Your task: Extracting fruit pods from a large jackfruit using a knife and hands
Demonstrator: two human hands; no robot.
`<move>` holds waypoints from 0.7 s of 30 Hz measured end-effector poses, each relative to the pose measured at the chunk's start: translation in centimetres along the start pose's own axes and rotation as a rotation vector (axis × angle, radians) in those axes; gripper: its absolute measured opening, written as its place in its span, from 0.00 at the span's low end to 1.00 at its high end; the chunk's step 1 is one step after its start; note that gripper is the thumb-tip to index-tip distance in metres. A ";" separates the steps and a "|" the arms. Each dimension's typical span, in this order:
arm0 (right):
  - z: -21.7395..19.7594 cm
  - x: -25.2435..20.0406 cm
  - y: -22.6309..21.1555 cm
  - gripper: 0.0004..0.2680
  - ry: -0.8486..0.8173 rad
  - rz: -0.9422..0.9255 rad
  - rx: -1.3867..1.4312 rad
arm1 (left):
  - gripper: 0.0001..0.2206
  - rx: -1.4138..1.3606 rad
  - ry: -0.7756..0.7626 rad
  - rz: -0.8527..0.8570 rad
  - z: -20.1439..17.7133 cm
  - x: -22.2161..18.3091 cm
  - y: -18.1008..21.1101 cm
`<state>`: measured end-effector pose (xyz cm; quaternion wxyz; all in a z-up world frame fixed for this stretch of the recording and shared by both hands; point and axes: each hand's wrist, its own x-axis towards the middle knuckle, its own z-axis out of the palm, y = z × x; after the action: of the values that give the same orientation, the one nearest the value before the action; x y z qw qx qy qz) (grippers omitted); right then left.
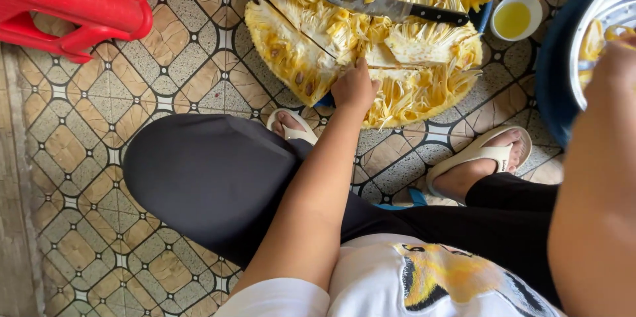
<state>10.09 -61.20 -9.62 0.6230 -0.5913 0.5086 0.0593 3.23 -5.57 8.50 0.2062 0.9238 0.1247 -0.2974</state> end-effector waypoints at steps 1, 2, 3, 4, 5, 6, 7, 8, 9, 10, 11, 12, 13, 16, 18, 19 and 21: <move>3.9 -4.7 -0.7 0.14 0.208 -0.386 -0.296 | 0.29 0.093 0.119 0.063 1.2 0.9 -0.5; 7.6 -9.3 -1.5 0.12 0.415 -0.770 -0.593 | 0.25 0.184 0.237 0.120 2.6 1.7 -1.2; 9.2 -11.8 -1.8 0.12 0.412 -0.774 -0.602 | 0.25 0.176 0.234 0.115 3.1 2.1 -1.4; 11.2 -14.3 -1.8 0.10 0.222 -1.001 -0.763 | 0.20 0.197 0.258 0.190 3.3 2.5 -1.9; 13.1 -16.8 -1.9 0.09 0.012 -1.216 -0.917 | 0.16 0.217 0.283 0.266 3.6 2.9 -2.4; 14.8 -18.8 -1.4 0.09 0.005 -1.212 -0.924 | 0.16 0.214 0.276 0.261 3.5 3.5 -3.0; 16.5 -20.7 -0.8 0.09 -0.135 -1.200 -0.899 | 0.11 0.246 0.288 0.398 3.5 4.0 -3.6; 18.5 -22.6 -0.5 0.10 -0.274 -1.192 -0.868 | 0.09 0.277 0.306 0.536 3.2 4.8 -4.2; 19.7 -24.8 0.2 0.10 -0.280 -1.194 -0.871 | 0.09 0.274 0.307 0.530 2.8 4.2 -4.5; 20.9 -26.8 0.5 0.09 -0.380 -1.100 -0.949 | 0.11 0.220 0.213 0.517 2.1 3.9 -4.5; 22.1 -28.9 0.9 0.08 -0.479 -1.002 -1.024 | 0.13 0.166 0.120 0.505 1.4 3.6 -4.6; 22.9 -28.9 1.2 0.08 -0.489 -1.005 -1.027 | 0.13 0.162 0.122 0.496 1.6 3.3 -4.5; 23.6 -28.9 1.5 0.07 -0.505 -1.054 -1.008 | 0.13 0.209 0.174 0.537 1.9 2.9 -4.3; 25.5 -28.7 1.4 0.07 -0.489 -1.117 -0.982 | 0.16 0.273 0.174 0.498 2.1 2.6 -3.8; 26.0 -27.9 1.2 0.07 -0.451 -1.135 -0.981 | 0.19 0.285 0.121 0.426 2.4 2.0 -3.2; 26.0 -27.3 1.1 0.07 -0.388 -1.212 -1.029 | 0.18 0.307 0.129 0.434 2.5 1.5 -2.8; 27.8 -27.1 -0.4 0.07 -0.323 -1.312 -1.059 | 0.17 0.336 0.161 0.439 2.5 2.1 -2.2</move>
<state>13.11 -24.91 3.66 0.2378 -0.9631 -0.1260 0.0001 2.85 -4.56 4.69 0.0992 0.9705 -0.1133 -0.1880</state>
